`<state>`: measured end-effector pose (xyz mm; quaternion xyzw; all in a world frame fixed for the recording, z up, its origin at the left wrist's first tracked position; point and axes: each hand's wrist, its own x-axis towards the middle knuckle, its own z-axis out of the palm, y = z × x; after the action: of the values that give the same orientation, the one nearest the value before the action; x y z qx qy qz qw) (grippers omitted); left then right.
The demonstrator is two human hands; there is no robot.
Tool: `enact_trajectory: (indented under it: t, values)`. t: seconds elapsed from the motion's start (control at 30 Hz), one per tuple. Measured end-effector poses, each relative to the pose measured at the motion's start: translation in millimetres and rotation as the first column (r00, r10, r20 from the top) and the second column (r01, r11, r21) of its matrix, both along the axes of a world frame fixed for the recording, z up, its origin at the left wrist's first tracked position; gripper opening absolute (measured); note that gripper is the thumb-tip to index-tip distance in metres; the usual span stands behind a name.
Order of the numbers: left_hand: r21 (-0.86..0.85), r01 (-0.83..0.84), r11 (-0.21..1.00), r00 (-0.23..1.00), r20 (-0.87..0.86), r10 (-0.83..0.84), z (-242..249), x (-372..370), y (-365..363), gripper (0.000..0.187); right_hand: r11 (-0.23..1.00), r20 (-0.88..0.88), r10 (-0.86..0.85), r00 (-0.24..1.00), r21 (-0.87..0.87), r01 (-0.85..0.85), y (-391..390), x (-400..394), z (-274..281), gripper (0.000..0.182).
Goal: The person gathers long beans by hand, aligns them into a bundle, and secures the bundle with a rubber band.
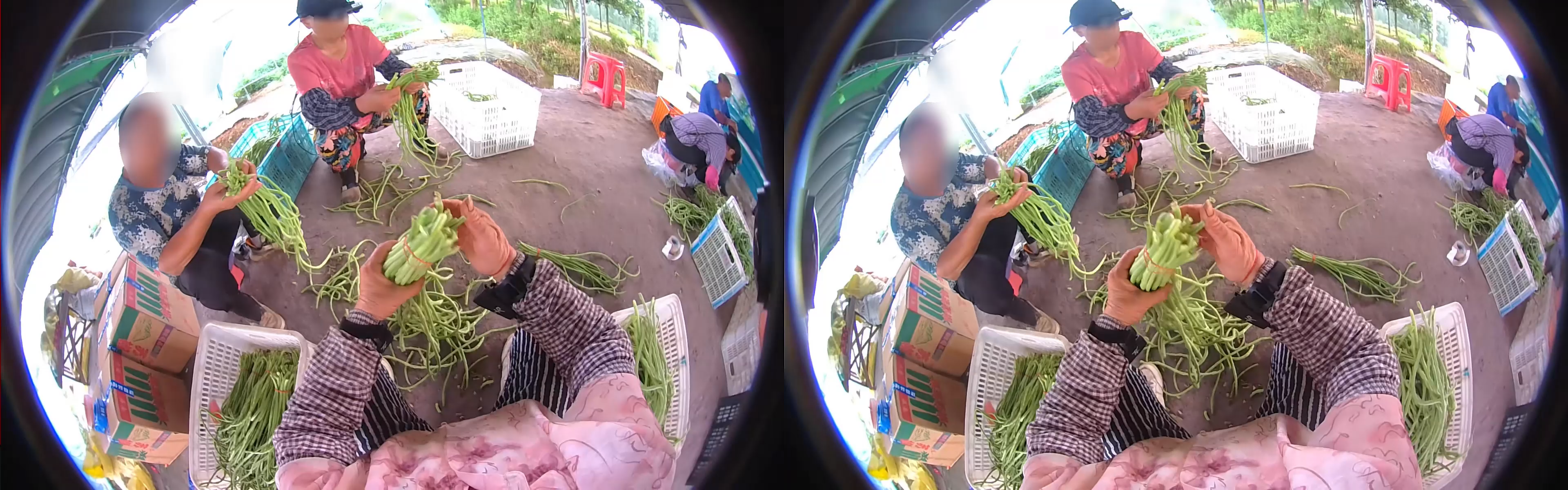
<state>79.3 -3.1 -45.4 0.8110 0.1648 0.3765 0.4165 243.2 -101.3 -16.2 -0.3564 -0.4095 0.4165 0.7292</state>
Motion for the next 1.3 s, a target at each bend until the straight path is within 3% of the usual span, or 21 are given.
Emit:
enact_trajectory:
  t: [0.03,0.1,0.13,0.17,0.23,0.27,0.3,0.37,0.4,0.5,0.53,0.57,0.63,0.87,0.97,1.03,1.1,1.13,1.2,1.23,1.3]
  values:
    - [-0.007,-0.001,1.000,1.000,-0.003,0.001,1,1,0,0.050,1.000,-0.003,0.001,1.000,-0.007,-0.001,-1,4,-2,0.059]
    - [-0.217,0.102,0.971,0.992,0.101,-0.082,2,-2,2,0.045,0.999,-0.138,-0.011,0.990,-0.034,0.006,-2,7,-7,0.058]
    - [-0.391,0.190,0.901,0.968,0.228,-0.105,-5,2,6,0.036,0.999,-0.149,0.002,0.989,-0.041,-0.008,-3,6,-12,0.058]
    - [-0.396,0.173,0.902,0.972,0.219,-0.091,-8,0,7,0.036,0.998,-0.015,-0.005,1.000,-0.069,0.004,-4,6,-17,0.050]
    - [-0.696,0.297,0.654,0.943,0.320,-0.087,-2,-2,8,0.026,0.993,0.260,-0.009,0.966,-0.113,0.039,-4,4,-20,0.033]
    - [-0.734,0.291,0.613,0.947,0.312,-0.076,-3,-3,10,0.022,0.991,0.239,0.000,0.971,-0.133,0.033,-4,-2,-22,0.027]
    - [-0.739,0.285,0.611,0.949,0.307,-0.071,-3,-4,10,0.022,0.990,0.234,0.005,0.972,-0.138,0.028,-5,-7,-25,0.027]
    - [-0.855,0.314,0.414,0.936,0.352,0.017,-3,-4,8,0.024,0.984,0.502,0.082,0.861,-0.176,0.009,-9,-18,-30,0.030]
    - [-0.854,0.353,0.383,0.922,0.386,0.011,-5,-4,9,0.026,0.972,0.658,0.035,0.752,-0.197,0.127,-11,-25,-27,0.037]
    - [-0.866,0.399,0.303,0.906,0.423,0.017,-6,-4,10,0.027,0.991,0.696,-0.014,0.718,-0.086,0.103,-7,-26,-39,0.035]
    - [-0.871,0.407,0.277,0.908,0.418,-0.020,-5,-7,11,0.028,0.991,0.702,0.044,0.711,-0.119,0.057,-4,-20,-44,0.029]
    - [-0.871,0.406,0.277,0.909,0.417,-0.022,-8,-7,12,0.028,0.991,0.701,0.042,0.711,-0.118,0.058,-2,-15,-48,0.029]
    - [-0.853,0.402,0.333,0.915,0.385,-0.119,-13,-9,16,0.028,0.975,0.395,0.198,0.897,-0.172,-0.139,1,-12,-51,0.023]
    - [-0.852,0.402,0.335,0.916,0.371,-0.154,-16,-15,18,0.035,0.891,0.248,0.290,0.924,-0.422,-0.167,2,5,-59,0.014]
    - [-0.846,0.426,0.321,0.905,0.397,-0.154,-17,-16,20,0.037,0.889,0.097,0.196,0.976,-0.438,-0.135,2,2,-51,0.014]
    - [-0.862,0.379,0.336,0.925,0.364,-0.109,-19,-14,20,0.034,0.914,0.125,0.130,0.984,-0.398,-0.070,11,3,-65,0.013]
    - [-0.864,0.363,0.348,0.930,0.361,-0.073,-25,-12,23,0.031,0.964,0.352,0.017,0.936,-0.255,0.079,16,0,-68,0.012]
    - [-0.879,0.339,0.335,0.939,0.340,-0.058,-27,-12,25,0.031,0.963,0.352,0.016,0.936,-0.256,0.079,13,-2,-62,0.012]
    - [-0.893,0.315,0.322,0.947,0.317,-0.048,-28,-12,26,0.031,0.906,0.765,-0.121,0.633,-0.176,0.386,4,-8,-43,0.012]
    - [-0.882,0.356,0.310,0.931,0.363,-0.035,-25,-13,24,0.031,0.905,0.765,-0.122,0.632,-0.175,0.387,2,-10,-38,0.012]
    - [-0.868,0.396,0.300,0.912,0.409,-0.020,-21,-15,22,0.031,0.892,0.665,-0.061,0.744,-0.299,0.340,-2,-13,-34,0.013]
